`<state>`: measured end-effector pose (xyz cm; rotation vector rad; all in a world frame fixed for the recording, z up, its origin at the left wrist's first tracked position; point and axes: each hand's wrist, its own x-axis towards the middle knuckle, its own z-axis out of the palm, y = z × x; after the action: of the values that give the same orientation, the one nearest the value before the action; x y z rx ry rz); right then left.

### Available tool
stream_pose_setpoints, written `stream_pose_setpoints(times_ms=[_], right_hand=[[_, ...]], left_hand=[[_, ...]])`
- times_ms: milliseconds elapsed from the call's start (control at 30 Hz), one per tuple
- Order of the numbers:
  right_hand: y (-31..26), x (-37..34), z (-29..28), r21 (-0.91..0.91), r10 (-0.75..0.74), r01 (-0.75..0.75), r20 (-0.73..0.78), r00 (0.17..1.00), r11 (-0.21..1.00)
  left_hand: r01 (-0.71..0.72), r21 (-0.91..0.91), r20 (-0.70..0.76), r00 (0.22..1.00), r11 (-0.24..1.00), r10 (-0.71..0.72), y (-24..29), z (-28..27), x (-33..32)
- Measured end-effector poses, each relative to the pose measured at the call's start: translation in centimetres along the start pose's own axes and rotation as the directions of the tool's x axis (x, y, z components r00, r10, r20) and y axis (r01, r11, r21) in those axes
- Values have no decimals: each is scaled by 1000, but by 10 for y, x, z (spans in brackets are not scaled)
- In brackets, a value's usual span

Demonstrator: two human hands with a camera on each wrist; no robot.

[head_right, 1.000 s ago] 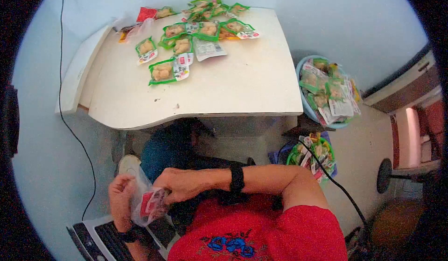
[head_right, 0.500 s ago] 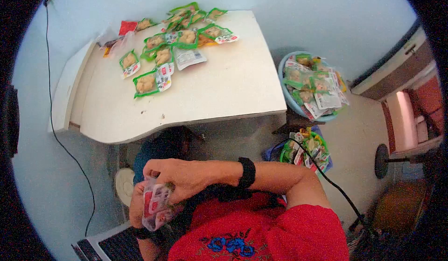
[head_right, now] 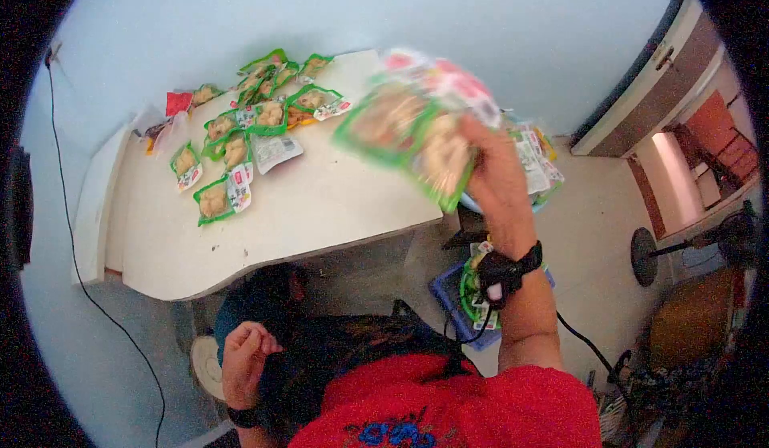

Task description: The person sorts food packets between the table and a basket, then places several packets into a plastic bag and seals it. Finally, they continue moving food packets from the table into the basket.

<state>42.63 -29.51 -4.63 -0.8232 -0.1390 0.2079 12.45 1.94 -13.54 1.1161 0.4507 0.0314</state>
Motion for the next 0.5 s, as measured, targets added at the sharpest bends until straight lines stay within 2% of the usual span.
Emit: stream_pose_setpoints(times_ms=[33, 133, 233, 333, 400, 500], right_hand=[[-4, 10, -17, 25, -46, 51, -177, 983, 998], [-10, 42, -96, 17, -148, 155, -214, 966, 988], [-3, 74, -166, -13, -102, 106, -396, 913, 994], [3, 86, -202, -82, -82, 59, -319, 944, 995], [3, 108, -229, -40, -100, 91, -368, 924, 995], [1, 128, -234, 62, -91, 125, -385, 918, 990]], left_hand=[[4, 1, -32, 999, 1000, -4, -3, -3, 0], [24, 18, -110, 994, 1000, -22, -9, -9, -3], [38, 15, -138, 990, 999, -35, -12, -12, -6], [41, -10, -172, 984, 999, -42, -16, -16, -9], [32, -26, -187, 982, 999, -36, -17, -16, -9], [-1, -31, -198, 980, 1000, -5, -16, -15, -13]])
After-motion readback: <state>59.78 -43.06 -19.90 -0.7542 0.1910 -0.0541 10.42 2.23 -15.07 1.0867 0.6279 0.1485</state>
